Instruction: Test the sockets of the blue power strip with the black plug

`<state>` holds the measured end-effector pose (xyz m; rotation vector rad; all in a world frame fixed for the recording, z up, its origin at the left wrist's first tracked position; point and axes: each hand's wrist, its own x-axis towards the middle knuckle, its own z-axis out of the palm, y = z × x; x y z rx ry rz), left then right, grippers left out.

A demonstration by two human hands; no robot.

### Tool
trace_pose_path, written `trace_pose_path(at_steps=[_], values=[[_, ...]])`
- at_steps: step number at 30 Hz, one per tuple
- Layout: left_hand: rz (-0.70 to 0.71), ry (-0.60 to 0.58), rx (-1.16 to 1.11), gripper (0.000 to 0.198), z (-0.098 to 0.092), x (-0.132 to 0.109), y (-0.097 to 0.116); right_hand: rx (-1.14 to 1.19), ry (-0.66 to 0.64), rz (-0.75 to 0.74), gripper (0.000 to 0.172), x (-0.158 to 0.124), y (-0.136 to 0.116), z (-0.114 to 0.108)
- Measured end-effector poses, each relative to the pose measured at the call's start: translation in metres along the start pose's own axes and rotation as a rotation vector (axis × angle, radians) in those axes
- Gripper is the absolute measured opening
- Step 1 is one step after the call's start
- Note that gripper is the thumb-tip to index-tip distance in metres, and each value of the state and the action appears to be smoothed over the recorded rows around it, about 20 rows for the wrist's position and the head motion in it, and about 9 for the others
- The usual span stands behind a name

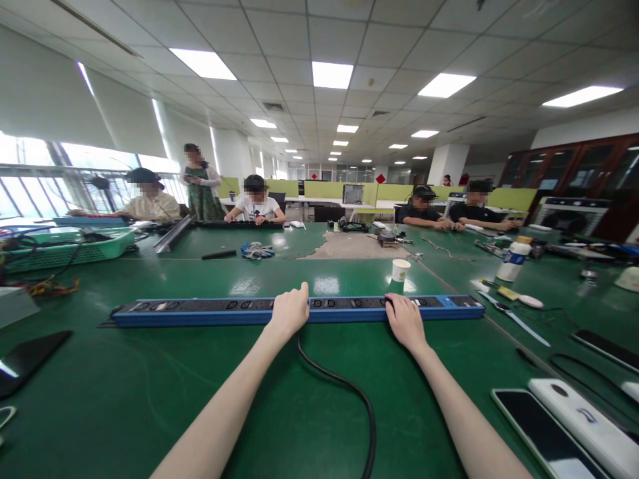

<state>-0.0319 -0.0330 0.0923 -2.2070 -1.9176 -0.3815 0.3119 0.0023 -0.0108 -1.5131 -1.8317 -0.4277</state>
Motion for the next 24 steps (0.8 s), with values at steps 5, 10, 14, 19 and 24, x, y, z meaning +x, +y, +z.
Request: trace_pose_path(at_steps=[5,10,14,19,24], values=[[-0.162,0.243,-0.152,0.033,-0.037,0.007,-0.010,-0.005,-0.003,-0.001,0.041,0.001,-0.001,0.000],[-0.162,0.319,-0.547,0.040,-0.053,0.007,-0.002,0.018,-0.007,0.013,0.040,0.001,0.000,0.003],[-0.091,0.202,-1.002,0.040,-0.039,0.002,0.022,0.115,-0.064,0.101,0.034,0.014,0.006,0.001],[0.001,0.165,-1.313,0.032,-0.015,-0.009,0.058,0.557,-0.227,0.300,0.037,0.046,-0.001,-0.032],[0.074,0.195,-1.347,0.034,-0.001,-0.021,0.084,0.875,-0.408,0.303,0.055,0.070,-0.050,-0.083]])
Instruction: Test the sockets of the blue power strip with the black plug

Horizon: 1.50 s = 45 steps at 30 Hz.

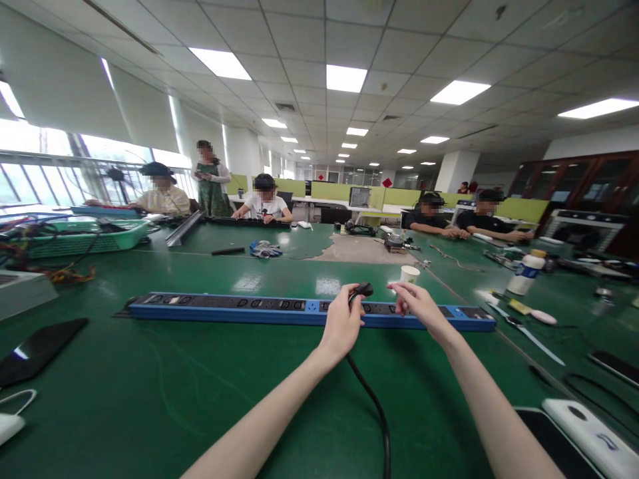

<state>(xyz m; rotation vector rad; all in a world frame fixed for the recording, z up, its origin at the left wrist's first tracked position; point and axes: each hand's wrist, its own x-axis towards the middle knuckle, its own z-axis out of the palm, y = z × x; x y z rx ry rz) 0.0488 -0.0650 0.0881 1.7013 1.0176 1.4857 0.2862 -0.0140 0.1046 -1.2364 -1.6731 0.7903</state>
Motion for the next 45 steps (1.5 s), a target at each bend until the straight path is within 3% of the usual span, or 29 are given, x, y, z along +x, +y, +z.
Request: trace_pose_path(at_steps=[2,5,9,13,15,18,21,24,33,45], values=[[0.057,-0.016,0.080,0.040,0.006,-0.006,-0.002,0.045,-0.017,-0.006,0.057,-0.002,-0.020,0.011],[0.159,-0.069,0.273,0.048,0.012,-0.016,-0.001,0.030,-0.045,0.006,0.055,-0.002,-0.029,0.028],[0.271,-0.151,0.424,0.049,0.012,-0.024,0.011,-0.036,-0.053,0.043,0.043,0.002,-0.014,0.038],[0.304,-0.193,0.434,0.044,-0.005,-0.015,0.009,0.033,-0.017,0.085,0.037,0.005,0.002,0.034],[0.265,-0.111,0.499,0.048,-0.021,-0.007,-0.009,0.077,0.047,0.092,0.038,0.006,0.007,0.033],[0.267,0.072,0.747,0.041,-0.045,0.000,-0.053,0.079,0.126,0.061,0.040,0.005,0.012,0.036],[0.382,0.090,0.935,0.040,-0.057,-0.001,-0.097,0.013,0.160,0.005,0.037,0.005,0.015,0.043],[0.401,0.092,1.022,0.041,-0.057,-0.004,-0.119,-0.049,0.147,-0.018,0.032,0.010,0.014,0.053],[0.397,0.086,1.051,0.041,-0.056,-0.003,-0.118,-0.450,0.018,-0.020,0.014,0.039,0.012,0.099],[0.391,0.081,1.032,0.041,-0.056,-0.003,-0.120,-0.829,-0.073,-0.061,0.009,0.040,-0.011,0.110]])
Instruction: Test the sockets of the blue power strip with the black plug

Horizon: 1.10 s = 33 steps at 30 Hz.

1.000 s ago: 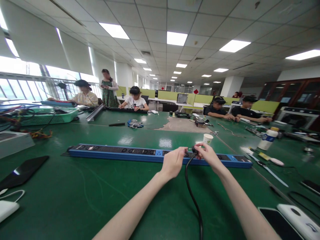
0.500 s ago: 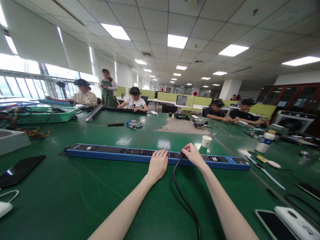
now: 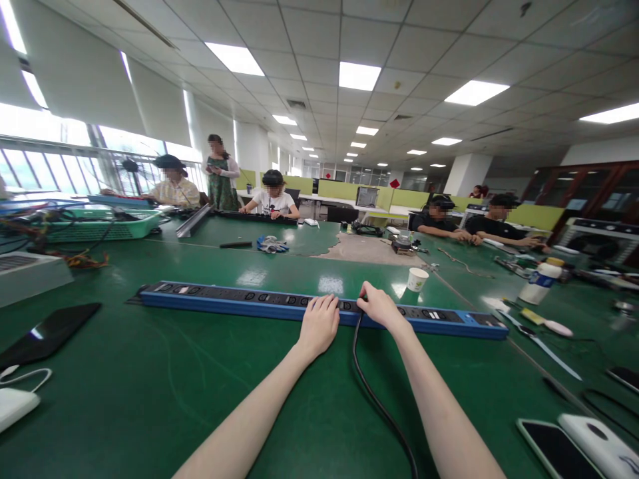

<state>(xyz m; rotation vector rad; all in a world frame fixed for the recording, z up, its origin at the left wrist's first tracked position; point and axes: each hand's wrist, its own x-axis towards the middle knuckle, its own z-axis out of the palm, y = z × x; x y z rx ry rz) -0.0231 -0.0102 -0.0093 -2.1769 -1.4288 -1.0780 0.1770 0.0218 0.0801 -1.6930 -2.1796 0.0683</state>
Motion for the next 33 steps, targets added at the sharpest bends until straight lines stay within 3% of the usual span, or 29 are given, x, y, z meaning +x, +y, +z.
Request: trace_pose_path(at_steps=[11,17,28,33], values=[[0.001,0.011,-0.006,0.039,-0.001,0.000,0.001,-0.156,-0.049,0.073,0.016,-0.012,-0.024,-0.010],[-0.003,0.014,-0.009,0.039,-0.002,0.000,0.002,-0.249,-0.005,0.064,0.018,-0.017,-0.037,-0.010],[-0.002,0.022,-0.022,0.040,-0.006,0.000,0.004,0.000,-0.049,0.083,0.015,-0.010,-0.007,-0.015],[-0.007,0.007,-0.002,0.039,-0.006,0.001,0.004,-0.155,0.016,0.080,0.013,-0.012,-0.019,-0.003]])
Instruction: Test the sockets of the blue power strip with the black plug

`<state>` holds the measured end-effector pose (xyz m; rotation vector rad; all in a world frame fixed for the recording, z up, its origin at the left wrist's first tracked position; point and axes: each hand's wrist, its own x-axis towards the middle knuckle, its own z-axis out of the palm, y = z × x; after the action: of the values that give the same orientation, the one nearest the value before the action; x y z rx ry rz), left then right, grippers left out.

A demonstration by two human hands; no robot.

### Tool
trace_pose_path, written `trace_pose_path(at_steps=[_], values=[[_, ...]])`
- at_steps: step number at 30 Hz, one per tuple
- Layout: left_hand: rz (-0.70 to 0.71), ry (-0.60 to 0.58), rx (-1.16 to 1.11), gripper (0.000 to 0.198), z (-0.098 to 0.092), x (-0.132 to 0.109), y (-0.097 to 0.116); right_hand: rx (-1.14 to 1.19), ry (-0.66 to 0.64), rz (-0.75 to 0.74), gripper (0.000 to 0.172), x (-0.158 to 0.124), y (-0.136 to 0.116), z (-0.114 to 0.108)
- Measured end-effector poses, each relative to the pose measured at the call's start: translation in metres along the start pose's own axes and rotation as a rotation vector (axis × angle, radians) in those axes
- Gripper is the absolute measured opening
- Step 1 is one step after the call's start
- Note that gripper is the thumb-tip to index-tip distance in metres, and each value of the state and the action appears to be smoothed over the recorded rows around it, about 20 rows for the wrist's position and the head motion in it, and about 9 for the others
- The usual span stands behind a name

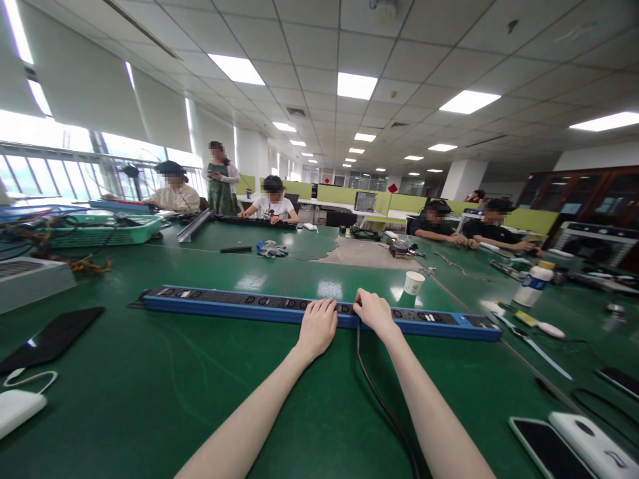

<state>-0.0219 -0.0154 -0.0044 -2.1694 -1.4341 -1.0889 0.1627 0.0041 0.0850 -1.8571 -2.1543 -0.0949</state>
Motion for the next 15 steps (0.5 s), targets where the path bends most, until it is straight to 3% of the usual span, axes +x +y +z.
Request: trace_pose_path(at_steps=[7,11,15], values=[[0.014,0.003,-0.002,0.039,0.000,0.000,0.000,0.047,0.005,-0.001,0.014,-0.003,0.002,-0.002],[0.018,0.011,-0.002,0.038,0.000,0.000,-0.001,0.219,0.152,0.058,0.017,0.003,0.011,-0.035],[0.010,0.004,-0.001,0.038,0.000,0.000,-0.001,0.429,0.312,-0.019,0.028,0.002,0.033,-0.076]])
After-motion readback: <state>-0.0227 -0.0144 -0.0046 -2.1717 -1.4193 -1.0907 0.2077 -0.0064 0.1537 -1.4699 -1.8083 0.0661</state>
